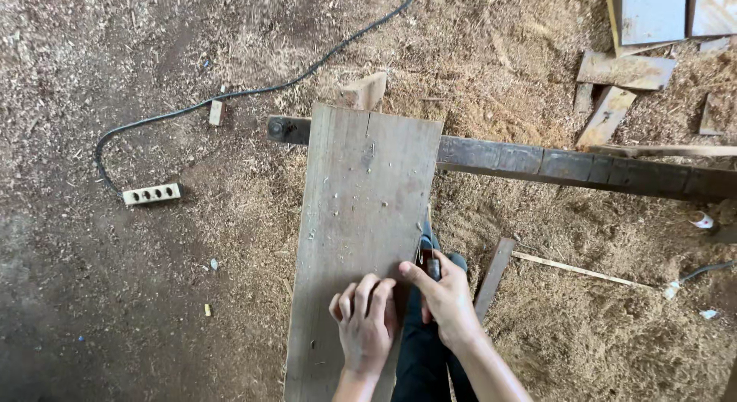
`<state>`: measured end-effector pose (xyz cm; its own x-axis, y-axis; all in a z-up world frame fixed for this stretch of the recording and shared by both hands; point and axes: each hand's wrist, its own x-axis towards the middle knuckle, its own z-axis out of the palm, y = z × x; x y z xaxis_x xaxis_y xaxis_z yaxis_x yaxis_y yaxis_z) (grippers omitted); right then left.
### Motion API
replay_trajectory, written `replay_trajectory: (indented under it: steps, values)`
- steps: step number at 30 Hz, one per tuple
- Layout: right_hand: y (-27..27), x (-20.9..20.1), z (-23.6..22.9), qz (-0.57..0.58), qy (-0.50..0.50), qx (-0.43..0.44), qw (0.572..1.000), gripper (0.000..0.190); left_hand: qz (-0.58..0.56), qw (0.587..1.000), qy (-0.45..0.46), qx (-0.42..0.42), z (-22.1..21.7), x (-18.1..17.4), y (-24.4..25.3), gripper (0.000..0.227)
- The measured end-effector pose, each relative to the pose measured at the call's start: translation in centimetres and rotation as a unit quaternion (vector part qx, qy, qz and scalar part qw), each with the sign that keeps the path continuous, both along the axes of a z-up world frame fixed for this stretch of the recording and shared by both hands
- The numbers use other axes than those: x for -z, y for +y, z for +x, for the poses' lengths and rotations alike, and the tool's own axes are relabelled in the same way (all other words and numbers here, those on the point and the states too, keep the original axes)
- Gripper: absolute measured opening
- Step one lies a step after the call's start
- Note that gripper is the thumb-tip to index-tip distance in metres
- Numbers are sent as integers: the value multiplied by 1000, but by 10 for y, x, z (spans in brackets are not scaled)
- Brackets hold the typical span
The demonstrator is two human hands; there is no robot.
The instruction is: The person scrapes the surface of a wooden board using a scraper tool, moving it repeatedly along the length of the wood to remove material or refine the finish.
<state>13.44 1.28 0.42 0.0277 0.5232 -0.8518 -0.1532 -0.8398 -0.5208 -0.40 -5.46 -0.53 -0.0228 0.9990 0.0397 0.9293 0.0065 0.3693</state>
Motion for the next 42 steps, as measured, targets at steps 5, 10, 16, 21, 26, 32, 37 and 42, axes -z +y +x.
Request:
replay_trajectory:
  steps: [5, 10, 16, 21, 26, 32, 37, 42]
  values:
    - [3, 3, 3, 0, 9, -13, 1000, 20, -2, 1000, -25, -16, 11, 3, 29, 21]
    - [-7, 9, 9, 0, 2, -42, 999, 17, 41, 999, -4, 11, 17, -2, 46, 24]
    - [-49, 1, 21, 68, -98, -61, 991, 45, 36, 999, -5, -2, 19, -10, 53, 22]
    - [-39, 5, 16, 122, -242, -169, 948, 30, 36, 999, 0, 2, 19, -8, 57, 22]
    - [-27, -13, 5, 118, -271, -197, 935, 30, 39, 999, 6, 0, 19, -11, 53, 20]
    - [-20, -25, 3, 146, -291, -191, 926, 29, 29, 999, 25, 3, 20, -10, 49, 21]
    - [-5, -38, -3, 42, -262, -220, 939, 30, 31, 999, 17, 7, 14, -9, 53, 21]
    - [-2, -42, 0, 129, -279, -173, 936, 29, 32, 999, 21, -6, 21, -7, 49, 16]
